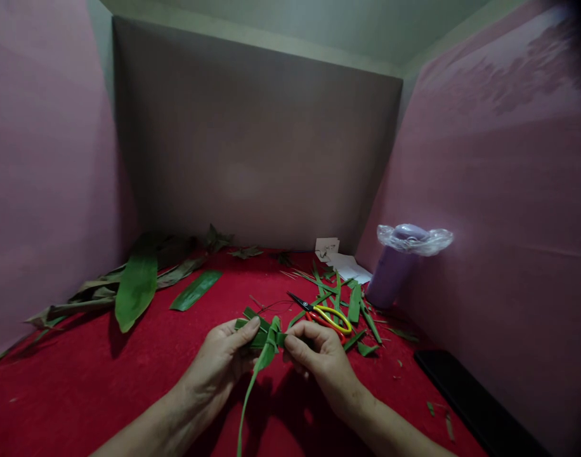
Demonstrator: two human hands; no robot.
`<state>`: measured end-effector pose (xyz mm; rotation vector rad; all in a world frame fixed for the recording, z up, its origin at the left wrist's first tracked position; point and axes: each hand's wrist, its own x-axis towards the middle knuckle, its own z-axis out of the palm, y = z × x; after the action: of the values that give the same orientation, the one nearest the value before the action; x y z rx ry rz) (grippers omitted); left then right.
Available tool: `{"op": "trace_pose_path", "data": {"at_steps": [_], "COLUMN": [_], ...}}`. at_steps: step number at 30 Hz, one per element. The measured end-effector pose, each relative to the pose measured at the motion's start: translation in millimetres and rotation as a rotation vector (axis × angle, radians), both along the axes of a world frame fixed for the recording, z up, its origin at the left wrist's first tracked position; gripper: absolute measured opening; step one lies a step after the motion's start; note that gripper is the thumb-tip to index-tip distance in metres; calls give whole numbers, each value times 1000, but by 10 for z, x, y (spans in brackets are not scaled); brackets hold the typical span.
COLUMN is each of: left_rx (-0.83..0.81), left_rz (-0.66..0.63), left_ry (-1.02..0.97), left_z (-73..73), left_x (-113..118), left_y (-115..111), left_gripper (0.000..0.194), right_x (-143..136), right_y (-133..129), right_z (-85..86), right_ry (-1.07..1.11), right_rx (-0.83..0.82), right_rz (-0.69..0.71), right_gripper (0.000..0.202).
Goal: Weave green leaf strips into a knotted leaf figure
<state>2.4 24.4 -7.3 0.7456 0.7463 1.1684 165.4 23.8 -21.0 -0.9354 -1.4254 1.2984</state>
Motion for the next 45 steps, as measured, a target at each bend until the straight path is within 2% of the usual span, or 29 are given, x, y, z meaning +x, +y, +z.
{"op": "trace_pose_path", "data": {"at_steps": [7,12,15,17,20,22,24,27,31,37,40,43,45], "left_rx": [-35,-43,-29,19,155,230,282,339,387,486,509,442,364], "left_rz": [-9,6,57,139,306,403,466,510,534,589,587,483,450], "left_ry": [-13,15,71,132,308,449,554,650,700,786,721,535,374], "left_z": [85,43,6,9,70,129,173,185,132,108,133,155,155], "left_x": [25,23,16,9,-5,-10,-10,-5,-3,-10,-6,10,22], "left_y": [-39,-28,-16,-14,-34,-66,-104,-145,-161,-202,-216,-188,-153], "left_gripper": [17,18,18,19,20,21,19,18,16,13,12,9,24], "right_x": [-4,0,12,25,46,49,36,-12,-82,-127,-138,-135,-124], "right_y": [-19,-14,-34,-62,-125,-174,-221,-272,-301,-318,-316,-298,-277], "right_z": [35,18,27,54,101,114,104,73,61,59,55,42,25], "right_ry": [0,-56,-160,-254,-353,-363,-382,-475,-503,-364,-300,-264,-228], "right_rx": [39,86,267,458,696,763,735,586,428,217,131,163,201], "right_rz": [-19,-20,-126,-281,-498,-512,-400,-223,-126,1,32,10,-19], "right_gripper": [27,26,21,15,21,15,16,26,29,27,22,22,22]}}
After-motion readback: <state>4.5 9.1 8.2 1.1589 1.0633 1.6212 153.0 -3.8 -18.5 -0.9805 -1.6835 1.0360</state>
